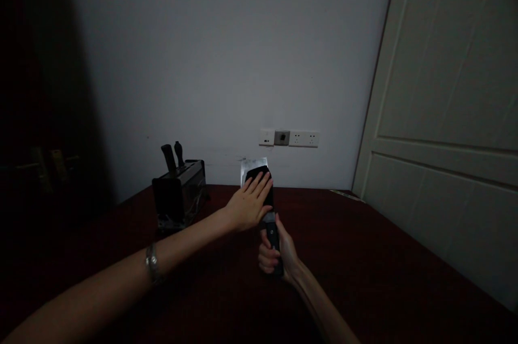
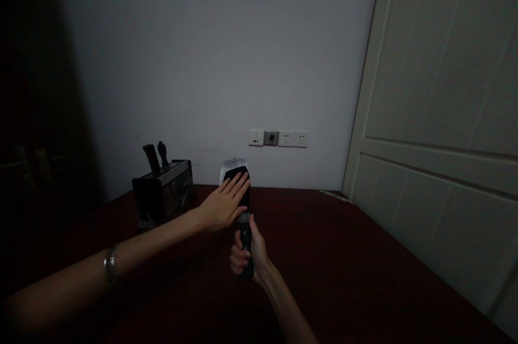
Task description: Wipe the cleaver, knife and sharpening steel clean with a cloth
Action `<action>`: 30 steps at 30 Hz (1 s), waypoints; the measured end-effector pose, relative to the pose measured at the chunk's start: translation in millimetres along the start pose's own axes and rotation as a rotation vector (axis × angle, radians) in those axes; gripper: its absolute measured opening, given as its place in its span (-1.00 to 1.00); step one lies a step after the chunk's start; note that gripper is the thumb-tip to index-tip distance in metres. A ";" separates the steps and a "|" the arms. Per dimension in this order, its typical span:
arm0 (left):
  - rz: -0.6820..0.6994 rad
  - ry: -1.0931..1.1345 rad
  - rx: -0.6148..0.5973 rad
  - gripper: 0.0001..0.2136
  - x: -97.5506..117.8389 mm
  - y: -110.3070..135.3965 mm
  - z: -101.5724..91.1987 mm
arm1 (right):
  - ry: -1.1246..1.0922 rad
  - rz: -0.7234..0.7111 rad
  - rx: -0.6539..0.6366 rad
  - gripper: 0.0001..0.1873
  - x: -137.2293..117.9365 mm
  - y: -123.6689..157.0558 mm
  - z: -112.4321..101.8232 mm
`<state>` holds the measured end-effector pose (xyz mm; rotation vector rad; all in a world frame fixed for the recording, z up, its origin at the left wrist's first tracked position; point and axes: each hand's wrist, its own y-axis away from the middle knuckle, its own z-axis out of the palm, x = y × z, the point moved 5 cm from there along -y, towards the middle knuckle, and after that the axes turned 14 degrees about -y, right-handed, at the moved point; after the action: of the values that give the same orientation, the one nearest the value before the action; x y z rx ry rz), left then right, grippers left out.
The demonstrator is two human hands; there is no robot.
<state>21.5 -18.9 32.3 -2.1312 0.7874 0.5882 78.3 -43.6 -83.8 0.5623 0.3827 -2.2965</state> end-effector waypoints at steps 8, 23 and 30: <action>-0.104 0.004 -0.050 -0.41 -17.8 -20.2 5.6 | -0.043 0.020 -0.061 -0.27 0.7 2.2 4.2; 0.011 0.067 -0.148 -0.28 -7.9 -3.7 1.6 | 0.022 -0.008 0.033 -0.27 -0.6 2.5 -0.3; 0.102 0.076 -0.102 -0.31 10.8 6.5 -7.0 | -0.031 -0.019 0.034 -0.26 -0.6 3.3 2.2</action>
<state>25.6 -31.4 26.4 -2.2274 0.9301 0.6148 80.4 -46.5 -82.0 0.5413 0.3364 -2.3305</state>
